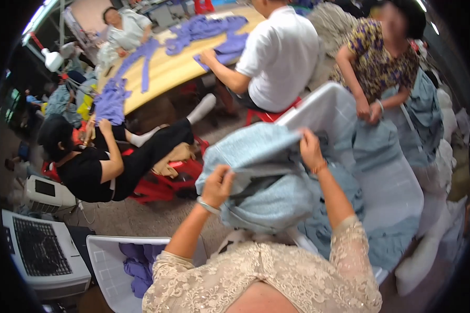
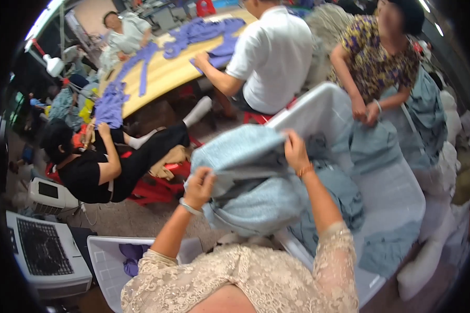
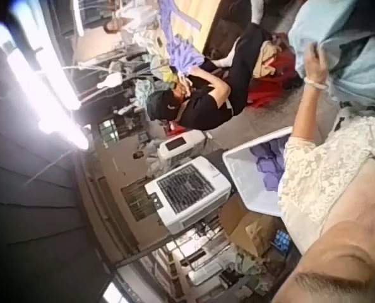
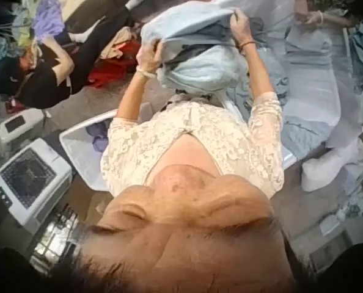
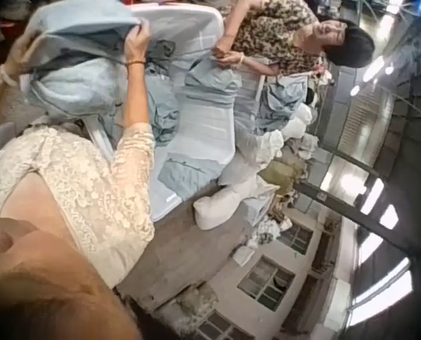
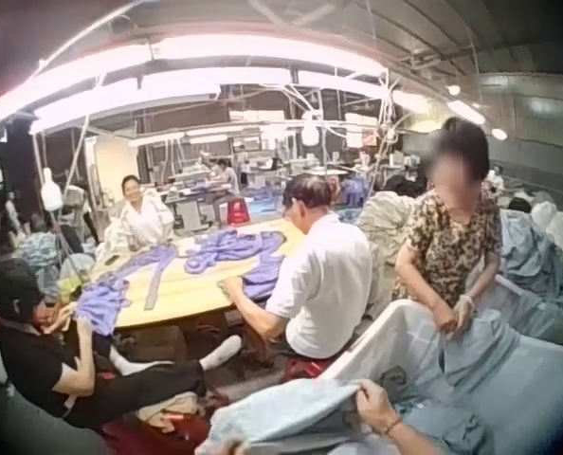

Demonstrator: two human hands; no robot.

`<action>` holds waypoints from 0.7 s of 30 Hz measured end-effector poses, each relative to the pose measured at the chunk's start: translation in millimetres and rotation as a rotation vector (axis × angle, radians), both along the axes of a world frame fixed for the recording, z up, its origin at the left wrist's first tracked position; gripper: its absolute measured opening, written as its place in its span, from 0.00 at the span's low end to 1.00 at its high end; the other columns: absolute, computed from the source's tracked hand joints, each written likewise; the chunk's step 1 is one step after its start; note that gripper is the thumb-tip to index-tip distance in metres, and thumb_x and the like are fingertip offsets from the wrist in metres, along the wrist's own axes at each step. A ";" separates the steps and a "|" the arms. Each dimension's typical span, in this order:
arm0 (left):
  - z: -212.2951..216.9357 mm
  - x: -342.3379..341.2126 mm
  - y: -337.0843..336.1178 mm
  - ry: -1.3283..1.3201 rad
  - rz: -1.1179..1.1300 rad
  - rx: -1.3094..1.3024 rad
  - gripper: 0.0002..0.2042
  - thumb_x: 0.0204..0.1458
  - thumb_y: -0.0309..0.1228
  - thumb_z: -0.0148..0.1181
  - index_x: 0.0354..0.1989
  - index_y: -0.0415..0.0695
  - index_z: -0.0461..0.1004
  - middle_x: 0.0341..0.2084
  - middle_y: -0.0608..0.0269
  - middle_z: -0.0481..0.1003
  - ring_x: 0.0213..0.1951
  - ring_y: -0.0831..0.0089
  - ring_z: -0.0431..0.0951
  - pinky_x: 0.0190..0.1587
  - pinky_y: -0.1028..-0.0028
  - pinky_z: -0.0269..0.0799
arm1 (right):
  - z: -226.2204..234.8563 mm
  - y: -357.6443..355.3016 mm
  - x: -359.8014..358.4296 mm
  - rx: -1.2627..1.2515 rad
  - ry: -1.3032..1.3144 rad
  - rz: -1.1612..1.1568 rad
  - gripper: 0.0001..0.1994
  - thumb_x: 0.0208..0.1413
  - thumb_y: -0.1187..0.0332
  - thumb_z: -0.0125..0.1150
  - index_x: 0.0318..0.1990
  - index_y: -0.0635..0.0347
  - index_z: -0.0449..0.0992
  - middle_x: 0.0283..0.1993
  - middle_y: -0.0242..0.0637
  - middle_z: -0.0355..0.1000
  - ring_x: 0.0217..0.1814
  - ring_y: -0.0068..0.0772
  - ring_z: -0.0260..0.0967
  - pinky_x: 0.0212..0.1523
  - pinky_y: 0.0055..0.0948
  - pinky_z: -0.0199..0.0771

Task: The recorder is inspecting and sorting sweaters from a large bin in a factory setting.

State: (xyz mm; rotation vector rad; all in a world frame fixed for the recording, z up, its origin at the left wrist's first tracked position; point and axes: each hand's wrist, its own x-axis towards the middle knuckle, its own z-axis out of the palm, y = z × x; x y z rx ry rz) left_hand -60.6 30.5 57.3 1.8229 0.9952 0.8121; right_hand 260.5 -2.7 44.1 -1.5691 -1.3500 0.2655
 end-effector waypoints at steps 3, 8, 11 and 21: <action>51.9 -24.7 -7.0 -0.317 -0.007 -0.081 0.03 0.53 0.23 0.54 0.32 0.43 0.66 0.23 0.73 0.63 0.25 0.87 0.60 0.27 0.85 0.57 | 87.0 32.0 -16.2 0.009 0.243 0.087 0.08 0.57 0.72 0.48 0.39 0.65 0.73 0.28 0.29 0.69 0.33 0.15 0.61 0.34 0.20 0.65; 66.2 -58.4 4.9 -0.625 0.166 -0.208 0.01 0.57 0.24 0.50 0.33 0.44 0.67 0.17 0.76 0.62 0.14 0.88 0.53 0.16 0.84 0.47 | 141.9 94.1 -49.2 0.226 -0.021 0.339 0.10 0.56 0.68 0.55 0.39 0.65 0.75 0.31 0.35 0.74 0.34 0.18 0.67 0.37 0.20 0.68; 40.2 -51.9 1.1 -0.153 0.282 0.115 0.04 0.53 0.24 0.56 0.35 0.41 0.70 0.24 0.73 0.67 0.22 0.86 0.63 0.24 0.84 0.59 | 83.4 132.7 -60.1 0.057 -0.287 0.108 0.11 0.51 0.62 0.57 0.41 0.52 0.76 0.37 0.46 0.73 0.41 0.48 0.71 0.42 0.35 0.70; 10.4 -10.8 4.0 0.281 0.001 0.494 0.18 0.41 0.28 0.62 0.43 0.44 0.70 0.37 0.59 0.71 0.44 0.60 0.68 0.49 0.61 0.56 | 62.1 2.6 -110.8 -0.154 -0.204 0.611 0.24 0.42 0.63 0.67 0.49 0.57 0.71 0.41 0.38 0.69 0.43 0.38 0.67 0.42 0.32 0.66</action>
